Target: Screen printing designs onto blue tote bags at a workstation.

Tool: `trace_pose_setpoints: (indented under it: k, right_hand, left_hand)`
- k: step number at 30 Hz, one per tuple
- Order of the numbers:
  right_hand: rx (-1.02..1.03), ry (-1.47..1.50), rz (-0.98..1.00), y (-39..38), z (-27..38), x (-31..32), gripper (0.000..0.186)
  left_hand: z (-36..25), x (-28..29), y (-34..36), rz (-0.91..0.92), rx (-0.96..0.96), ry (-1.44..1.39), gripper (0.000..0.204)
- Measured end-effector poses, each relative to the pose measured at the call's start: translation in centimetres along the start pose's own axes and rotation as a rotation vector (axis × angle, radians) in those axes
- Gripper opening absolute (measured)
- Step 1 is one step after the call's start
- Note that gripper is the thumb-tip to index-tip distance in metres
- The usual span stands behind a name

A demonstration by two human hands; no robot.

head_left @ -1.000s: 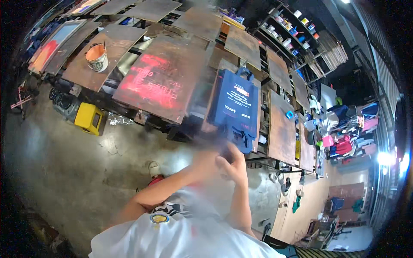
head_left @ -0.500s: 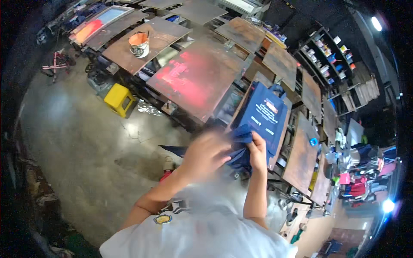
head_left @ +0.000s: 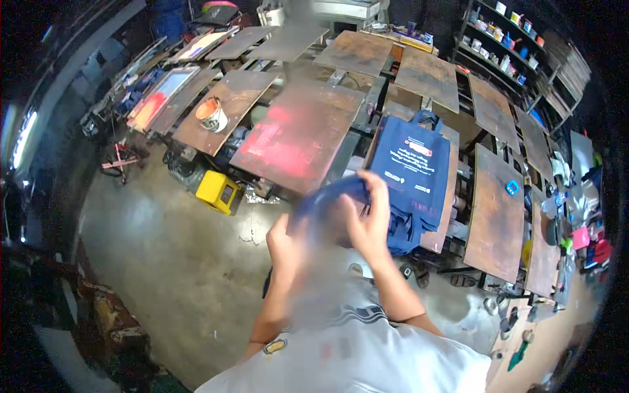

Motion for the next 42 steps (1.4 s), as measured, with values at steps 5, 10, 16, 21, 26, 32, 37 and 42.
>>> trace_pose_setpoints:
  k: [5, 10, 16, 21, 26, 32, 37, 42]
  right_hand:
    - [-0.249, 0.212, -0.035, -1.7, -2.4, 3.3, 0.07]
    - [-0.318, 0.204, 0.007, -1.3, -7.0, 8.9, 0.024]
    - [-0.473, 0.267, 0.173, -4.1, -9.0, 10.9, 0.009]
    - [-0.333, 0.303, 0.149, -6.4, -7.0, 12.9, 0.01]
    - [-0.104, -0.022, -0.133, -7.7, -3.3, 17.5, 0.025]
    - [-0.386, 0.196, -0.127, -14.4, 0.1, 17.4, 0.025]
    - [-0.57, 0.244, 0.086, -22.6, 3.3, 15.3, 0.021]
    - [-0.657, 0.442, 0.208, -26.7, 4.7, 13.3, 0.017]
  left_hand:
    - [-2.8, -5.4, -3.5, 0.048, 0.014, -0.163, 0.015]
    - [-4.9, -9.3, -7.3, 0.312, -0.04, -0.079, 0.029]
    - [-6.6, -9.0, -9.6, 0.406, -0.279, -0.11, 0.048]
    - [-5.3, -9.8, -10.7, 0.537, -0.184, -0.015, 0.03]
    - [-5.1, -9.7, -12.7, 0.432, -0.158, 0.0, 0.014]
    - [-5.0, -4.3, -15.2, 0.198, -0.091, -0.022, 0.013]
    - [-3.4, 1.0, -22.4, 0.266, -0.133, 0.033, 0.021]
    - [-2.7, 6.7, -28.4, 0.394, -0.201, 0.03, 0.03]
Point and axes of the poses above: each hand's wrist, its own y-axis towards the middle knuckle, its own x-axis out of the back of the hand, z = x × y, the point moved 4 cm from there along y, towards the middle knuckle, and after that the axes turned 6 degrees about -z, right-handed, at the moved point
